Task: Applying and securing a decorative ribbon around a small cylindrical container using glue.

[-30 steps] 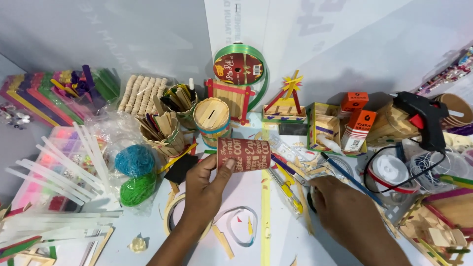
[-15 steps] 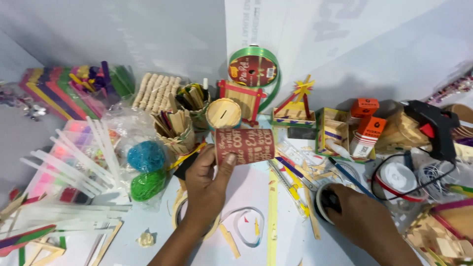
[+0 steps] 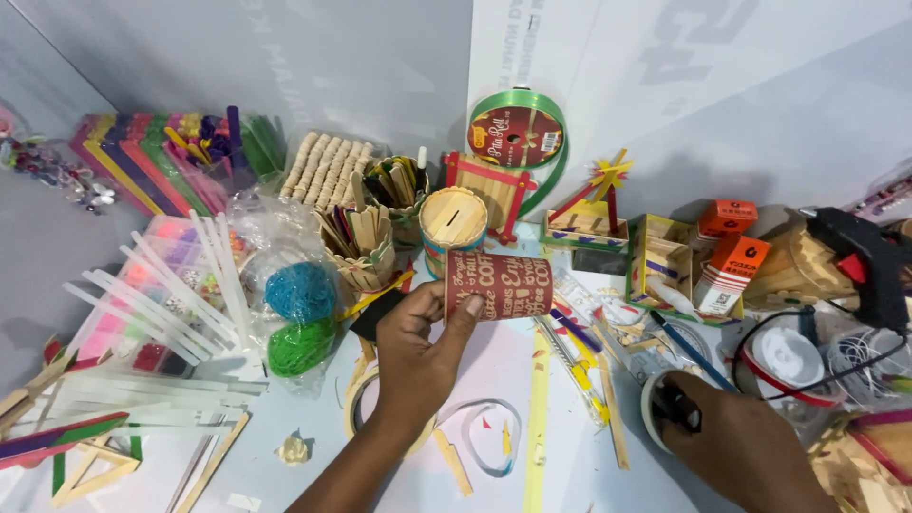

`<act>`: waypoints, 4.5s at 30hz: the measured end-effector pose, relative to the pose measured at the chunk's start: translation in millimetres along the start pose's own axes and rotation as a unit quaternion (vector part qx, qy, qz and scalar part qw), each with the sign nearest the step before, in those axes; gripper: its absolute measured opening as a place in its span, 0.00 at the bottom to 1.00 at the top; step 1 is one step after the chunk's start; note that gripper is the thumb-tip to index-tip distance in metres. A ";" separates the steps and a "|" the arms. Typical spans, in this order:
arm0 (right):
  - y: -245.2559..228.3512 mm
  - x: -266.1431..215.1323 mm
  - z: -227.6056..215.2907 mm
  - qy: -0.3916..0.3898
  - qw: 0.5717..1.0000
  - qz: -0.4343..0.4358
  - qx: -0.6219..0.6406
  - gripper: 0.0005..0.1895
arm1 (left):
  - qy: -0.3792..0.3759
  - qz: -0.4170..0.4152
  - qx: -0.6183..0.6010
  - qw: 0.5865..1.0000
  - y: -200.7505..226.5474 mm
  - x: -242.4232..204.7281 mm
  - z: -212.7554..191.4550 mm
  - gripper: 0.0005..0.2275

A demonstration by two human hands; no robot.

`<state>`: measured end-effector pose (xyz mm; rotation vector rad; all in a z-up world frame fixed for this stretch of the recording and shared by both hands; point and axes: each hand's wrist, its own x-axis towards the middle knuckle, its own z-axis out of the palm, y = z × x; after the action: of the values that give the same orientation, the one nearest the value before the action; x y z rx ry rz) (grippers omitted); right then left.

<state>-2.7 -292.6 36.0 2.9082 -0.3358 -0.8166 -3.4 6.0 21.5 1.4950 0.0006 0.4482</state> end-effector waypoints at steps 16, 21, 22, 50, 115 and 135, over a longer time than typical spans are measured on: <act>11.5 9.8 36.9 0.128 0.986 -0.104 0.038 0.14 | -0.004 -0.014 0.016 1.000 0.9 -0.8 3.5 0.06; 6.7 12.5 50.6 0.135 0.983 -0.104 0.069 0.21 | -0.003 -0.016 0.013 1.000 2.5 -1.8 4.0 0.06; 5.6 11.4 51.5 0.135 0.983 -0.103 0.070 0.21 | -0.005 -0.016 0.013 1.000 1.9 -2.0 4.1 0.06; 10.4 57.2 45.1 0.485 0.846 -0.216 0.050 0.08 | 0.023 -0.036 0.021 0.999 -8.1 -3.1 4.0 0.06; -38.4 -16.8 61.6 -0.182 0.679 -0.106 0.703 0.21 | -0.003 -0.055 -0.039 0.998 -5.5 -10.1 12.7 0.07; -52.5 -35.1 63.2 -0.149 0.682 -0.100 0.709 0.29 | -0.007 -0.052 -0.026 0.998 -17.3 -24.3 20.4 0.04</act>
<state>-55.4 -235.8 -8.4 4.2142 -1.1366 -1.6159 -15.2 -20.7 0.2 1.4405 0.0551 0.3515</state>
